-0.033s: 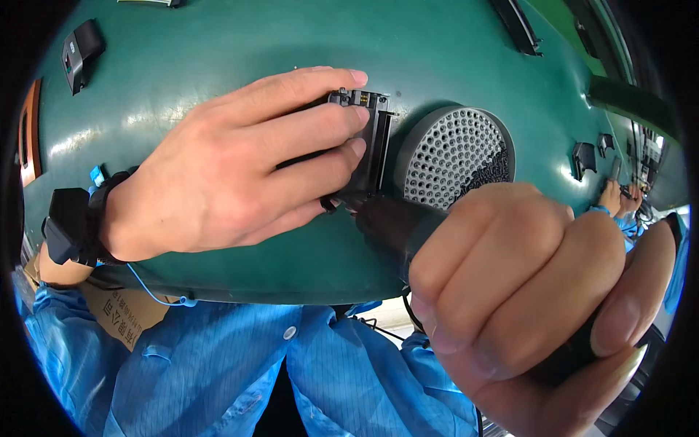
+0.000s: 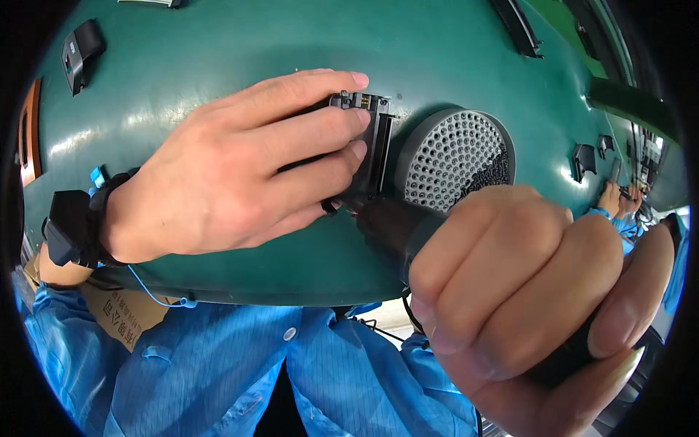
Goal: The person picks up plastic housings from a conveyor belt and uses an electric screwdriver to drive screws into the components.
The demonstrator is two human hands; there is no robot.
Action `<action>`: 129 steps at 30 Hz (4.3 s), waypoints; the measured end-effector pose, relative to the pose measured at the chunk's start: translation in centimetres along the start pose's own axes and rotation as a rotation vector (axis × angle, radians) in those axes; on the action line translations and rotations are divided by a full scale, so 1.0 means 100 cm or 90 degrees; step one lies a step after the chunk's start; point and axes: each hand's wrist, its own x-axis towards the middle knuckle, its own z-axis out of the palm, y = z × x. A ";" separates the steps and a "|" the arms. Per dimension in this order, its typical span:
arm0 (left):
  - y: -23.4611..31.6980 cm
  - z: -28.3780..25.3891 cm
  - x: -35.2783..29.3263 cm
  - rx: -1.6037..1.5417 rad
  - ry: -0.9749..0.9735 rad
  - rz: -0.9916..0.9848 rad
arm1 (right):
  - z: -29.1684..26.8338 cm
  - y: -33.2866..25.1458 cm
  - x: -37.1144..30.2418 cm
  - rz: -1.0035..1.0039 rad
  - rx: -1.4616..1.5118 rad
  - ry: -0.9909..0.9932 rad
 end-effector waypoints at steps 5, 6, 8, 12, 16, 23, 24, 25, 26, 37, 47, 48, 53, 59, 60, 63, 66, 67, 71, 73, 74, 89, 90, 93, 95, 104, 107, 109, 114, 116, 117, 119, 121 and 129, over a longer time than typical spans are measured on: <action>0.002 0.005 0.000 0.002 0.023 -0.002 | 0.001 0.001 -0.003 -0.004 0.000 0.007; 0.002 0.005 0.000 0.001 0.024 0.000 | 0.001 0.001 -0.003 -0.004 -0.001 0.008; 0.002 0.007 -0.001 0.008 0.032 0.001 | 0.001 0.000 -0.004 -0.002 -0.005 0.011; 0.004 0.005 0.000 0.012 0.027 -0.003 | -0.010 -0.012 -0.008 0.011 -0.010 0.020; 0.004 0.004 0.000 0.010 0.015 -0.010 | -0.034 -0.035 -0.018 0.046 -0.026 0.069; 0.005 0.008 0.000 0.003 0.039 -0.016 | 0.019 0.002 0.002 -0.019 -0.013 0.024; 0.005 0.008 0.000 0.002 0.040 -0.016 | 0.017 0.001 0.001 -0.021 -0.011 0.017; 0.005 0.006 0.001 0.003 0.029 -0.016 | 0.016 0.001 0.000 -0.024 -0.008 0.011; 0.006 0.006 0.001 0.003 0.023 -0.016 | 0.015 0.001 0.000 -0.023 -0.001 0.006; 0.005 0.008 0.001 -0.019 0.055 -0.030 | 0.039 -0.022 0.020 0.154 -0.140 -0.190; 0.008 -0.002 0.002 0.012 -0.027 -0.022 | 0.034 0.010 -0.001 -0.044 -0.033 -0.133; 0.010 -0.005 0.000 0.035 -0.031 -0.014 | 0.040 0.011 -0.005 -0.045 -0.048 -0.103; 0.013 -0.021 0.011 0.104 -0.093 0.080 | 0.042 -0.001 0.001 0.034 -0.079 -0.035; 0.017 -0.074 0.021 0.120 -0.010 0.016 | 0.000 -0.037 0.026 -0.110 0.141 0.165; 0.015 -0.098 0.032 0.146 0.040 0.002 | -0.007 -0.046 0.033 -0.124 0.134 0.170; -0.020 -0.145 0.057 0.251 0.242 -0.069 | -0.033 -0.062 0.042 -0.146 0.018 0.224; -0.088 -0.186 0.041 0.372 0.330 -0.274 | -0.058 -0.048 0.043 -0.074 0.075 0.298; -0.130 -0.201 0.012 0.520 0.376 -0.337 | -0.062 -0.042 0.046 -0.045 0.119 0.305; -0.270 -0.307 -0.174 0.451 0.282 -0.630 | -0.036 -0.029 0.059 -0.044 0.181 0.238; -0.256 -0.269 -0.131 0.522 0.288 -0.530 | -0.045 -0.041 0.057 -0.076 0.143 0.246; -0.234 -0.257 -0.098 0.652 0.347 -0.415 | -0.048 -0.046 0.056 -0.076 0.142 0.281; -0.216 -0.097 0.164 0.369 -0.138 -0.336 | -0.059 -0.030 0.039 -0.138 0.191 0.252; -0.226 -0.101 0.152 0.372 -0.123 -0.323 | -0.058 -0.029 0.036 -0.116 0.220 0.219; -0.209 -0.107 0.181 0.334 -0.160 -0.385 | -0.074 -0.030 0.037 -0.125 0.227 0.215; -0.225 -0.115 0.179 0.341 -0.126 -0.316 | -0.081 -0.024 0.039 -0.117 0.193 0.184; -0.239 -0.065 0.199 0.548 -0.011 -0.290 | -0.029 -0.042 0.052 -0.081 0.128 0.294; -0.184 -0.064 0.193 0.650 0.000 -0.213 | -0.030 -0.046 0.050 -0.086 0.115 0.325; -0.182 -0.060 0.182 0.676 -0.009 -0.175 | -0.024 -0.051 0.045 -0.104 0.105 0.291; -0.205 -0.027 0.160 0.923 -0.009 -0.116 | -0.009 -0.078 0.049 -0.139 0.155 0.075; -0.151 -0.049 0.169 0.672 -0.006 0.042 | -0.050 -0.096 0.058 -0.238 0.072 -0.026; -0.130 -0.080 0.165 0.570 -0.018 0.107 | -0.079 -0.110 0.060 -0.261 0.033 -0.047; -0.053 -0.117 0.134 0.438 -0.069 0.129 | -0.069 -0.134 0.061 -0.316 -0.020 -0.063; -0.049 -0.112 0.081 0.450 -0.070 0.219 | -0.053 -0.116 0.076 -0.331 -0.027 -0.155; 0.008 -0.040 0.018 0.408 -0.168 0.065 | -0.054 -0.058 0.061 -0.154 -0.074 -0.071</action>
